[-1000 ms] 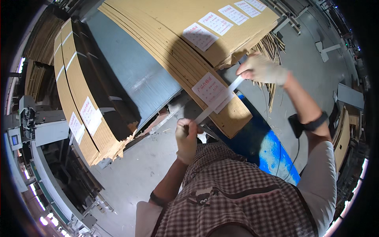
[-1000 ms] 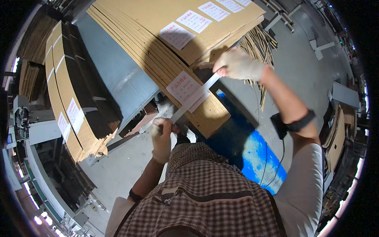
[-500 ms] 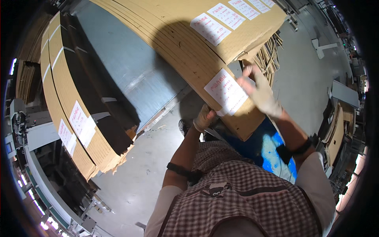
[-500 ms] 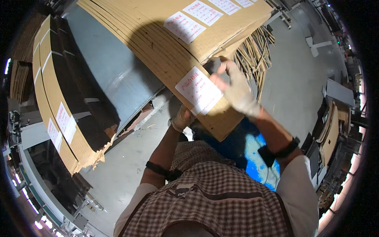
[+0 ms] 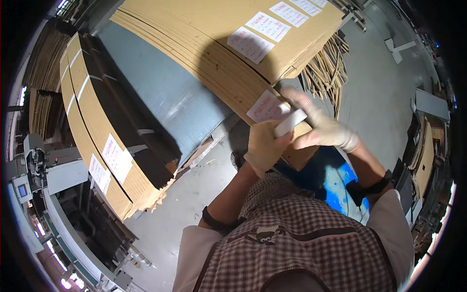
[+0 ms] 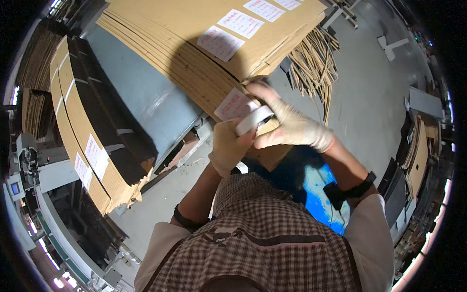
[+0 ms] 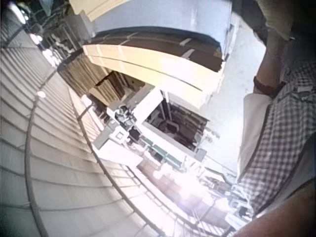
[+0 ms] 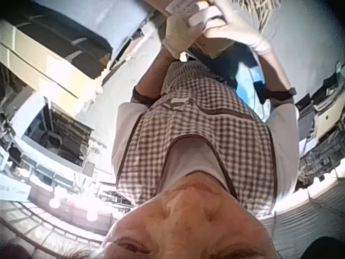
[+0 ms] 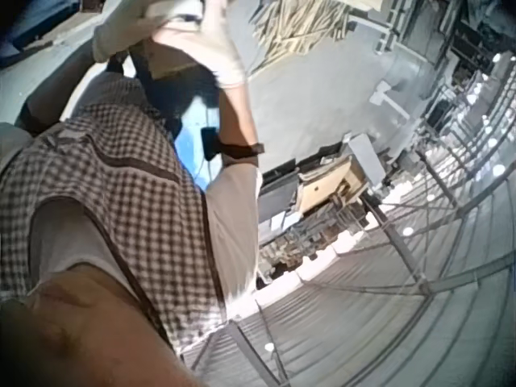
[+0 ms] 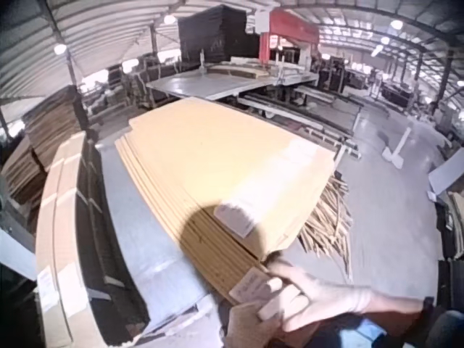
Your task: Folding long cardboard packaging slats, applying labels, and securing with tape.
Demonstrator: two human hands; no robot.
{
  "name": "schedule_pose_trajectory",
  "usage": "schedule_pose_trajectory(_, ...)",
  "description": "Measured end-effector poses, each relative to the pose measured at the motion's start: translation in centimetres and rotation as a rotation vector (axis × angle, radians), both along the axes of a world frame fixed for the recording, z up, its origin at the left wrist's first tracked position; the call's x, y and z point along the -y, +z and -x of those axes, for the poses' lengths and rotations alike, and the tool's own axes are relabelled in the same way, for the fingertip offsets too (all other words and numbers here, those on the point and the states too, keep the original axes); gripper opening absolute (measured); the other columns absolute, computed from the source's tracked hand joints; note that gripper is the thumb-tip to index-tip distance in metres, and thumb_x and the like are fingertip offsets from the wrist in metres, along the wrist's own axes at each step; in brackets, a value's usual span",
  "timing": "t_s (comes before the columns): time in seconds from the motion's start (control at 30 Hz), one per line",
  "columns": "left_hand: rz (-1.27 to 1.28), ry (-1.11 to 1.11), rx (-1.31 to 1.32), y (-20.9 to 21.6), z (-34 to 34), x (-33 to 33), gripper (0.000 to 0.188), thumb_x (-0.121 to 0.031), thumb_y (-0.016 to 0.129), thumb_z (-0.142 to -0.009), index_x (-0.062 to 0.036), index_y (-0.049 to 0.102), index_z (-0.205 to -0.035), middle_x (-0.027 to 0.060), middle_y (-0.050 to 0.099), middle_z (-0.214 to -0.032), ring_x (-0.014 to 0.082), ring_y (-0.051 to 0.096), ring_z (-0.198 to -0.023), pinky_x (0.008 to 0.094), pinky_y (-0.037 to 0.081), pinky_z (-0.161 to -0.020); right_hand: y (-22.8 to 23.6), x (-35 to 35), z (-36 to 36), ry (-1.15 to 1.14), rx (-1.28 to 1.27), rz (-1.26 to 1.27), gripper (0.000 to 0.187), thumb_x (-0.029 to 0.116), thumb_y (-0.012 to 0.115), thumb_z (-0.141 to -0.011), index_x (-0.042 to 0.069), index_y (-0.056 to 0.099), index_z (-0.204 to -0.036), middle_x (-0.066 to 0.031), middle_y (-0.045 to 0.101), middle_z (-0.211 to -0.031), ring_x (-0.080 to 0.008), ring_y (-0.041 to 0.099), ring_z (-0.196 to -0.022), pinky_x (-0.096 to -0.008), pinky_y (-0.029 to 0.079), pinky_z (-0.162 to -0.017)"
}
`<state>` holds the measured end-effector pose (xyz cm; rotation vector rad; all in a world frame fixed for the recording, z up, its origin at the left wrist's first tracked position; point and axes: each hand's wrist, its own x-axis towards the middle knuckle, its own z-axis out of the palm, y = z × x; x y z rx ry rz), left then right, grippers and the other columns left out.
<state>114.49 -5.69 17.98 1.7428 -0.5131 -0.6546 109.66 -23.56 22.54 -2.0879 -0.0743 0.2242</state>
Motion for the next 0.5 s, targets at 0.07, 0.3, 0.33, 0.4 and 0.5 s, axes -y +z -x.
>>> schedule_pose_trajectory(0.07,-0.07,0.028,0.341,-1.0,0.3,1.8,0.029,-0.03,0.075,-0.079,-0.0037,0.068,-0.089,0.0122,0.065,-0.083,0.0258,0.063,-0.081,0.0404,0.048,-0.078,2.5,0.8,-1.1,0.154,0.26,0.131,0.077,0.029,0.075,-0.075,0.006,0.045,-0.143,-0.0214,0.045,-0.144,-0.0372,0.038,-0.139,-0.0423,0.031,-0.116)
schedule_pose_trajectory(0.3,-0.149,0.236,0.885,-5.1,-0.1,2.9,0.078,-0.057,0.084,-0.06,-0.0112,0.051,-0.114,0.0085,0.059,-0.107,0.0356,0.053,-0.101,0.0494,0.038,-0.092,3.0,3.2,-2.9,0.203,-0.057,0.827,0.022,0.03,0.062,-0.084,0.015,0.076,-0.09,-0.0126,0.068,-0.075,-0.0338,0.067,-0.072,-0.0433,0.052,-0.068)
schedule_pose_trajectory(0.33,-0.162,0.243,0.886,-5.2,0.0,2.7,0.077,-0.057,0.084,-0.061,-0.011,0.051,-0.113,0.009,0.059,-0.107,0.0355,0.053,-0.1,0.0494,0.038,-0.092,1.2,3.0,-3.3,0.17,-0.06,0.782,0.018,0.023,0.06,-0.083,0.013,0.074,-0.089,-0.0134,0.07,-0.082,-0.0337,0.067,-0.081,-0.0449,0.052,-0.073)
schedule_pose_trajectory(0.4,-0.182,0.196,0.852,-5.2,0.4,2.8,0.08,-0.051,0.085,-0.063,-0.0091,0.05,-0.122,0.013,0.059,-0.114,0.0375,0.052,-0.108,0.049,0.037,-0.097,-5.8,3.6,-2.9,0.071,-0.085,0.783,0.016,0.014,0.058,-0.082,0.01,0.073,-0.086,-0.0146,0.071,-0.09,-0.034,0.068,-0.089,-0.0466,0.052,-0.079)
schedule_pose_trajectory(0.5,-0.112,0.187,0.792,-3.1,0.2,0.8,0.082,-0.04,0.084,-0.071,-0.0037,0.045,-0.133,0.017,0.057,-0.125,0.0352,0.053,-0.117,0.0479,0.038,-0.101,-11.0,4.5,-2.5,-0.091,-0.003,0.657,0.019,0.013,0.059,-0.083,0.003,0.07,-0.095,-0.0163,0.071,-0.095,-0.0375,0.067,-0.089,-0.0451,0.052,-0.078)
